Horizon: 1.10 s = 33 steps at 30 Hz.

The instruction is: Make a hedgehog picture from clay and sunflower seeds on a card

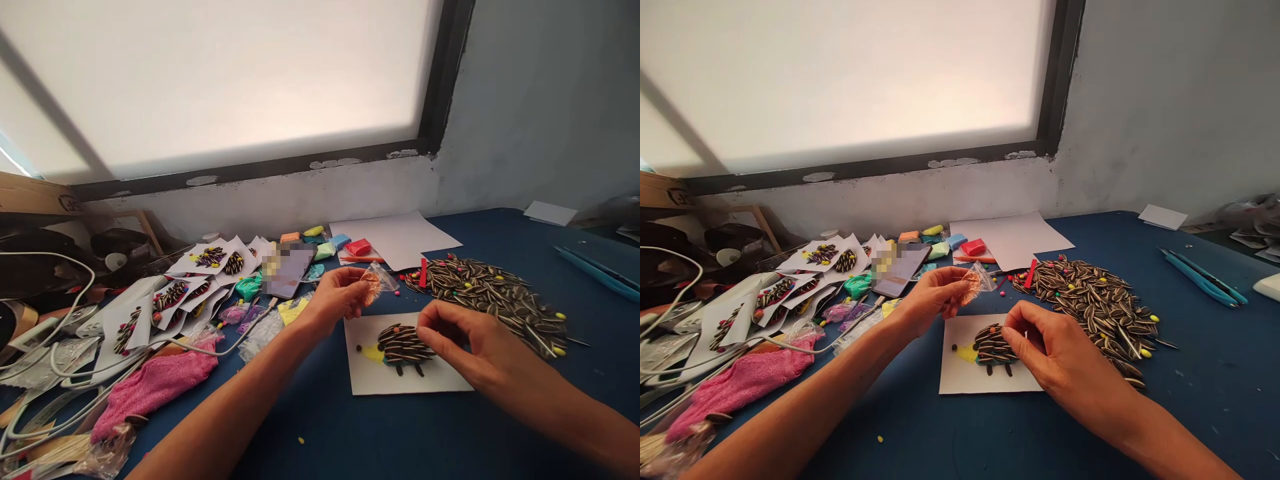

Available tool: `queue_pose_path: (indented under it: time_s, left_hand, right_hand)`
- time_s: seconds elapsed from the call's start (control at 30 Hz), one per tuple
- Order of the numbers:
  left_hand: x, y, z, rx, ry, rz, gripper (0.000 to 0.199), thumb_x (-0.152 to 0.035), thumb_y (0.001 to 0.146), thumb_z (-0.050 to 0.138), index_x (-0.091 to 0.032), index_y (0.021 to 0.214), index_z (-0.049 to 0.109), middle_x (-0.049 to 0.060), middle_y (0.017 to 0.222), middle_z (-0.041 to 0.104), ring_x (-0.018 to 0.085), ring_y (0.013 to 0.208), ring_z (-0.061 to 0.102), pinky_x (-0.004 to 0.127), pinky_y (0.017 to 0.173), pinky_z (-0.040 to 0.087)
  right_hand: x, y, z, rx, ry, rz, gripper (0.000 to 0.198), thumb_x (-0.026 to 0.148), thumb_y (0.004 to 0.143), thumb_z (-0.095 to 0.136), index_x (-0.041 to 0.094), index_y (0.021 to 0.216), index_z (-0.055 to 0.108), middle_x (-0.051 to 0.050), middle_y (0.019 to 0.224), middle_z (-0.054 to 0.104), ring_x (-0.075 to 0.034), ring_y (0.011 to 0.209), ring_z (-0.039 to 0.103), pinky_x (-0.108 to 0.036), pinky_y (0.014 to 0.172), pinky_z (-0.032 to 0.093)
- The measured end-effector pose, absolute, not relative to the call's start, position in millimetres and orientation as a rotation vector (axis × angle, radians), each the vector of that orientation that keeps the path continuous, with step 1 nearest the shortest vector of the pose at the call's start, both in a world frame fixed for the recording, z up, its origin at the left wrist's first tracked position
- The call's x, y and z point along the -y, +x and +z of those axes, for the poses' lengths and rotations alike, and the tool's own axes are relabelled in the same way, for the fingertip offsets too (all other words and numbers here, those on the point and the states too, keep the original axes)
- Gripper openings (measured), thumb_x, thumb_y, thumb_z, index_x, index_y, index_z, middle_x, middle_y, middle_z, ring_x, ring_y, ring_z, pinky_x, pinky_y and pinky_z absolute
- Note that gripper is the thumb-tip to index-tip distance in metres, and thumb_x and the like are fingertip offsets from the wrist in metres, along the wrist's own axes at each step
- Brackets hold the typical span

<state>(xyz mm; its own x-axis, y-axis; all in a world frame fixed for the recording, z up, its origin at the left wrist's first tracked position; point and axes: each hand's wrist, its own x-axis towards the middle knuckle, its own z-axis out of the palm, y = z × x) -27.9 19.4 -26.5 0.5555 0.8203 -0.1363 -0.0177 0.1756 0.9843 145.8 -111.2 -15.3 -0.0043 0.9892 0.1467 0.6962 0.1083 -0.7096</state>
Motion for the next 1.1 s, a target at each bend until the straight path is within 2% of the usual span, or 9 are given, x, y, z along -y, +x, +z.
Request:
queue_pose_path:
  time_s: [0.07,0.17,0.27,0.4,0.5,0.77,1.1]
  left_hand:
    - [-20.1,-28.0,-27.3,-0.800,1.262,0.698,0.008,-0.015,0.085,0.066,-0.012,0.092,0.065,-0.004,0.058,0.060,0.004,0.038,0.045,0.016,0.037,0.027]
    - [-20.7,-28.1,-28.2,-0.804,1.258,0.704,0.009,-0.015,0.084,0.067,-0.013,0.092,0.065,-0.004,0.058,0.060,0.004,0.038,0.045,0.016,0.038,0.028]
    - [-20.5,-27.8,-27.7,-0.811,1.255,0.702,0.010,-0.016,0.083,0.069,-0.012,0.092,0.065,-0.004,0.057,0.060,0.004,0.038,0.045,0.016,0.038,0.027]
    - [-19.9,-27.2,-26.2,-0.810,1.256,0.695,0.010,-0.016,0.083,0.069,-0.012,0.091,0.065,-0.004,0.057,0.060,0.004,0.037,0.045,0.016,0.037,0.027]
    - [-19.5,-27.3,-25.7,-0.806,1.258,0.695,0.009,-0.015,0.084,0.067,-0.012,0.092,0.065,-0.004,0.057,0.060,0.004,0.037,0.045,0.016,0.037,0.026]
    - [-19.2,-28.1,-25.7,-0.802,1.261,0.687,0.010,-0.017,0.084,0.068,-0.013,0.093,0.064,-0.004,0.058,0.060,0.004,0.038,0.045,0.016,0.038,0.028]
    - [-18.3,-27.6,-25.5,-0.795,1.261,0.681,0.006,-0.014,0.086,0.063,-0.013,0.092,0.063,-0.004,0.057,0.060,0.004,0.037,0.045,0.016,0.038,0.027]
  right_hand:
    - [110.7,145.7,-16.7,1.813,-1.654,0.526,0.033,0.045,0.096,0.054,0.024,0.072,0.062,0.003,0.058,0.053,-0.012,0.048,0.043,-0.025,0.044,0.035]
    - [109.6,147.4,-22.1,1.876,-1.608,0.415,0.033,0.044,0.096,0.056,0.025,0.072,0.068,0.001,0.064,0.060,-0.013,0.052,0.050,-0.027,0.049,0.039]
    - [108.8,149.2,-28.4,1.915,-1.553,0.366,0.028,0.039,0.098,0.055,0.028,0.084,0.076,0.000,0.078,0.067,-0.014,0.060,0.059,-0.028,0.056,0.045]
    - [108.5,148.7,-33.1,1.923,-1.521,0.408,0.021,0.033,0.098,0.057,0.029,0.092,0.077,0.000,0.087,0.071,-0.014,0.069,0.065,-0.026,0.057,0.049]
    - [108.2,147.7,-34.0,1.964,-1.524,0.372,0.020,0.032,0.097,0.059,0.027,0.086,0.075,-0.001,0.086,0.069,-0.014,0.070,0.065,-0.026,0.059,0.049]
    - [107.7,147.4,-39.8,2.030,-1.555,0.214,0.029,0.036,0.100,0.052,0.027,0.090,0.078,-0.003,0.088,0.066,-0.015,0.067,0.064,-0.029,0.063,0.051]
    - [106.3,148.8,-37.4,2.013,-1.543,0.295,0.022,0.035,0.099,0.055,0.029,0.097,0.077,-0.001,0.088,0.065,-0.014,0.069,0.064,-0.027,0.065,0.050]
